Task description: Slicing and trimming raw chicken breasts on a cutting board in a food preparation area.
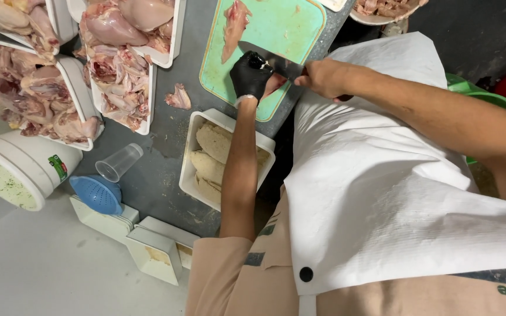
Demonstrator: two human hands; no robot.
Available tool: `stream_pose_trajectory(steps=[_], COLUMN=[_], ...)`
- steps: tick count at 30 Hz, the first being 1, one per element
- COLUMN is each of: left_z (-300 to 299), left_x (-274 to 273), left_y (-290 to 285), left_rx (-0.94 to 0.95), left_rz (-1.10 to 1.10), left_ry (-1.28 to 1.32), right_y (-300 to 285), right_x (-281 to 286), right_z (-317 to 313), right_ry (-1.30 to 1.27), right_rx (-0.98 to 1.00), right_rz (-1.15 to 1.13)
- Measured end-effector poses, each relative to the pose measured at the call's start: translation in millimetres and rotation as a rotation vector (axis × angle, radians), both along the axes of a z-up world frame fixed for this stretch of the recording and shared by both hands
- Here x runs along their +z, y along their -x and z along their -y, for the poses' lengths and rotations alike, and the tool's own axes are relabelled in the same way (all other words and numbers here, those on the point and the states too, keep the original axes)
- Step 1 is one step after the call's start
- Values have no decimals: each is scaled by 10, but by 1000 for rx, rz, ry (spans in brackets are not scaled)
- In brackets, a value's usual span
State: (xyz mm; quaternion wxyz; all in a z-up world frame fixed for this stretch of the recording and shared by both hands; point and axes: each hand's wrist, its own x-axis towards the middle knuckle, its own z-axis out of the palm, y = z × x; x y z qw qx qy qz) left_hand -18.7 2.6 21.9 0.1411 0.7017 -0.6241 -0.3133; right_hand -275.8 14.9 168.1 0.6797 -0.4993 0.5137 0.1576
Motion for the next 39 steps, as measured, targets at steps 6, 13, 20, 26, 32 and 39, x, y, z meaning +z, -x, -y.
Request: stream_pose_trajectory(steps=[6,13,20,26,32,39], left_z=[21,50,104,65,90,51], left_x=[45,100,403,144,369,412], left_y=[-18,54,140,-49,130,52], left_rx=[28,-34,-11,-43,-8,74], left_rz=[58,34,158,89,120,106], left_ry=[-121,-8,-236,-42,-224,-278], right_y=[230,430,-72,646,145,277], right_x=[141,8,-464,-129,-637,-718], right_z=[-113,-217,-40,-290,-240,-303], right_ry=[-48,-94,-46,-259,-142,-97], right_rx=[51,1,-152,-193,-241,-169], right_rz=[30,82,258,235,347,339])
